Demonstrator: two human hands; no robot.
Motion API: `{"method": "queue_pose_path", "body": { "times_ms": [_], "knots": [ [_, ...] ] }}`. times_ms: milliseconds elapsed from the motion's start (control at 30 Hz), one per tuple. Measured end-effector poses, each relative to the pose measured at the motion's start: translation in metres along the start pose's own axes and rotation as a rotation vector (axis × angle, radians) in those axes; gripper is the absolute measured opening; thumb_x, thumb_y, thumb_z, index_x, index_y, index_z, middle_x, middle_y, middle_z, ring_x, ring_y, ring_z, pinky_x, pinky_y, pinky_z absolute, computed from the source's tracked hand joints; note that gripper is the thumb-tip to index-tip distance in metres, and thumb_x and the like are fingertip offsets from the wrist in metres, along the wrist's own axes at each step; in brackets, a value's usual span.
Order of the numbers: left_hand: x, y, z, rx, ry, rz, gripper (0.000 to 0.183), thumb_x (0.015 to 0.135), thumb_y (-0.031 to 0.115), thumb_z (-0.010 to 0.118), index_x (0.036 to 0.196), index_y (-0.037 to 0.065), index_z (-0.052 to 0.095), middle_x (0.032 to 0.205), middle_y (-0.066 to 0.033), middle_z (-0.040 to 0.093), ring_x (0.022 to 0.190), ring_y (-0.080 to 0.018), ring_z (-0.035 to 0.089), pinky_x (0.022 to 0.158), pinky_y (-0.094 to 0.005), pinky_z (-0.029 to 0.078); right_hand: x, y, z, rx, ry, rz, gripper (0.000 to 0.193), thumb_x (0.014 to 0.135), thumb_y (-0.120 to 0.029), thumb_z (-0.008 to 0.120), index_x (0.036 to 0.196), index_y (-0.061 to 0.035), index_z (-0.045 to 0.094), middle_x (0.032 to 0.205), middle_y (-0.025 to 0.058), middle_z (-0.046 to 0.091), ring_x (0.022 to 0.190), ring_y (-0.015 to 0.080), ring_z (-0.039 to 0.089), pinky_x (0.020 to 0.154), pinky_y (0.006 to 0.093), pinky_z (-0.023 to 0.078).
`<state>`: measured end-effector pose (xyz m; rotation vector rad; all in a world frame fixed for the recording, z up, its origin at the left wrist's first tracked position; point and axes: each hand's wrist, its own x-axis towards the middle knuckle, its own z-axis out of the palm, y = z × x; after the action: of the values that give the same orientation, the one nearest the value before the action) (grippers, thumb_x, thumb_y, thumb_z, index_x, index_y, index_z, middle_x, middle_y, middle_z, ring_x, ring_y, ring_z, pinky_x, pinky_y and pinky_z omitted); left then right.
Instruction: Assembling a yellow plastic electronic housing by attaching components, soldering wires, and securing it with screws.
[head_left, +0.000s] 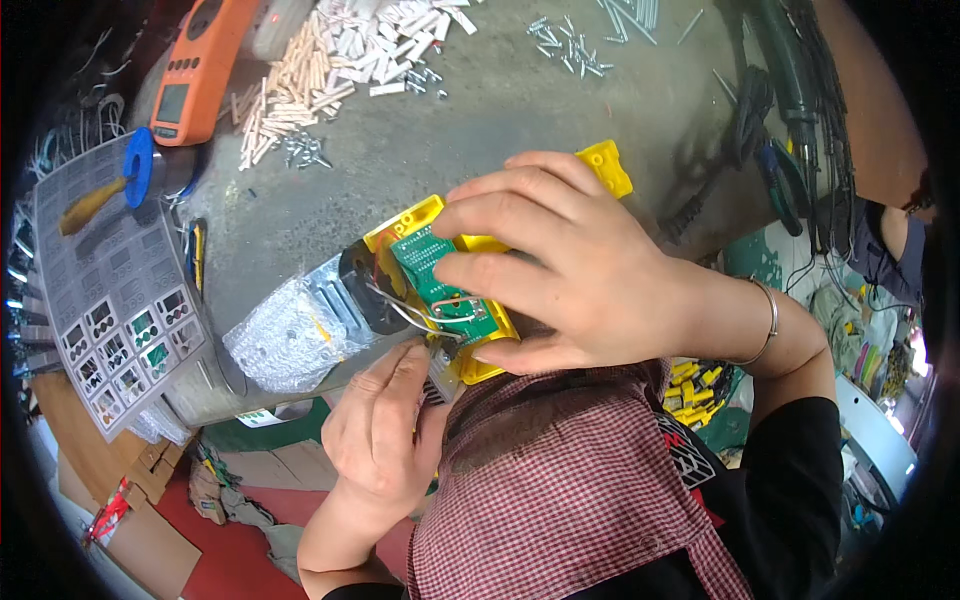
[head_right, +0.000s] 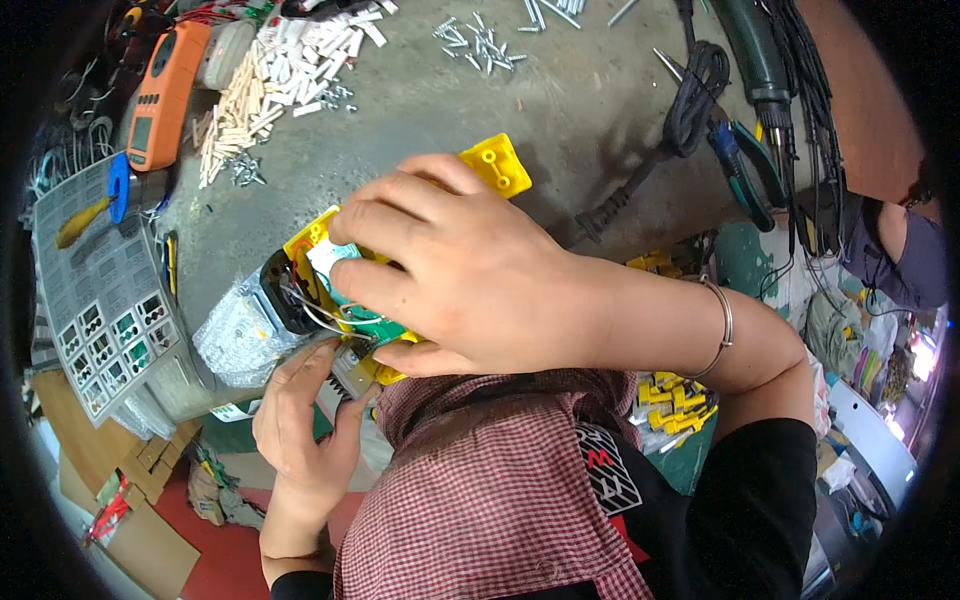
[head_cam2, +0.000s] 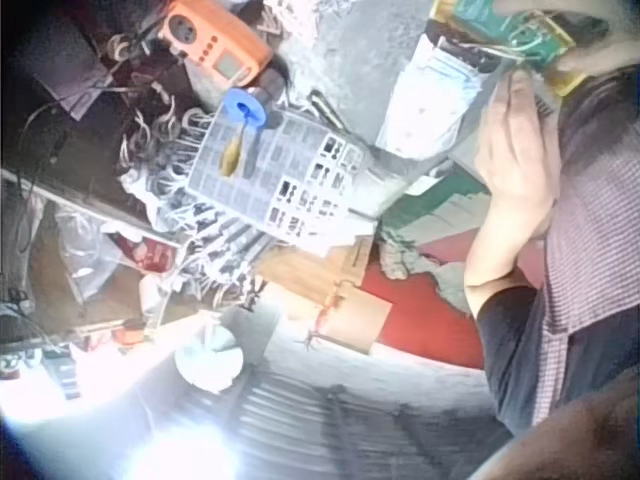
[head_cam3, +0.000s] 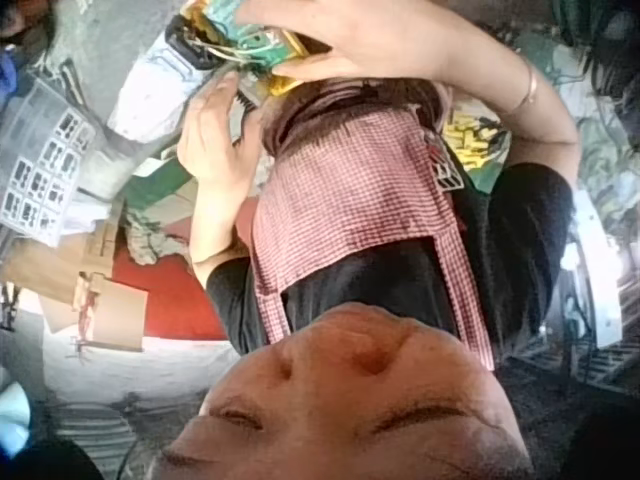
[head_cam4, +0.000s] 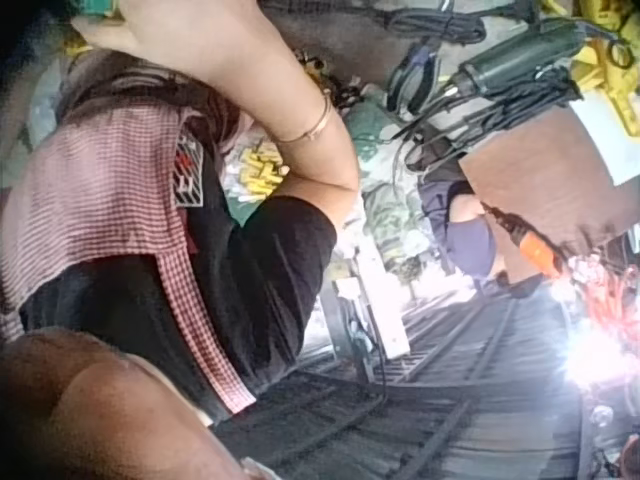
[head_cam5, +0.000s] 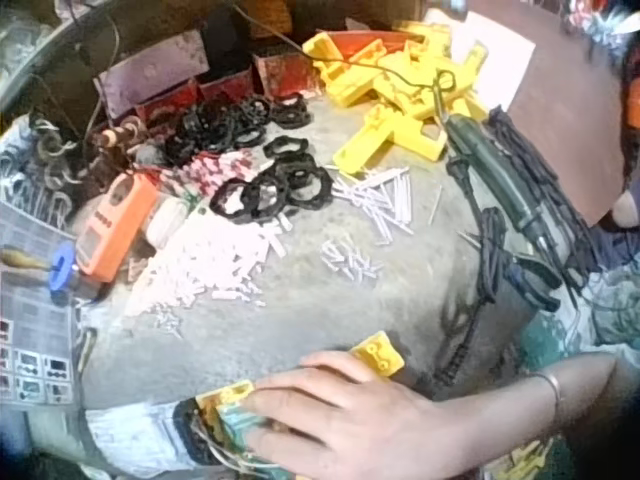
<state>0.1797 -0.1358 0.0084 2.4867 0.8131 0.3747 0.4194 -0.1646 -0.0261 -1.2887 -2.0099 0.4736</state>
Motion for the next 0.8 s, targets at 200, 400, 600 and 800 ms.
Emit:
{"method": "queue_pose_path", "body": {
  "times_ms": [200, 400, 600, 800],
  "knots": [
    [0.0, 0.008, -0.019, -0.233, 0.174, -0.17, 0.035, 0.088, 0.01, 0.065, 0.119, -0.005, 0.058, 0.112, -0.0202, 0.065, 0.104, -0.0354, 0.062, 0.092, -0.0441, 0.047, -0.001, -0.001, -0.001, 0.002, 0.125, 0.07, 0.035, 0.074, -0.016, 0.074, 0.103, -0.0031, 0.059, 0.109, 0.012, 0.057, 0.1, 0.0306, 0.057, 0.087, 0.0422, 0.046],
    [0.059, 0.002, 0.021, 0.03, 0.28, -0.137, 0.032, 0.086, 0.001, 0.052, 0.118, -0.003, 0.056, 0.118, -0.0206, 0.059, 0.111, -0.04, 0.054, 0.101, -0.048, 0.039, 0.002, 0.004, -0.012, -0.272, 0.049, 0.201, 0.024, 0.073, -0.012, 0.07, 0.095, -0.0071, 0.062, 0.09, 0.004, 0.058, 0.085, 0.0228, 0.055, 0.08, 0.0345, 0.041],
    [0.071, -0.003, 0.033, 0.098, 0.202, -0.117, 0.035, 0.081, -0.005, 0.051, 0.115, -0.001, 0.055, 0.111, -0.0166, 0.06, 0.1, -0.0363, 0.056, 0.09, -0.0456, 0.041, 0.003, 0.009, -0.008, -0.165, 0.058, 0.244, 0.02, 0.078, -0.004, 0.065, 0.097, -0.0044, 0.064, 0.09, 0.008, 0.06, 0.081, 0.0267, 0.057, 0.072, 0.0378, 0.041],
    [0.072, -0.004, 0.034, 0.069, 0.222, -0.116, 0.038, 0.077, -0.007, 0.054, 0.114, 0.0, 0.054, 0.107, -0.016, 0.06, 0.093, -0.0355, 0.056, 0.085, -0.0442, 0.042, 0.006, 0.007, -0.009, -0.221, 0.077, 0.221, 0.019, 0.077, -0.003, 0.064, 0.096, -0.0048, 0.064, 0.092, 0.0073, 0.062, 0.084, 0.0266, 0.059, 0.074, 0.0379, 0.041]
  ]
}}
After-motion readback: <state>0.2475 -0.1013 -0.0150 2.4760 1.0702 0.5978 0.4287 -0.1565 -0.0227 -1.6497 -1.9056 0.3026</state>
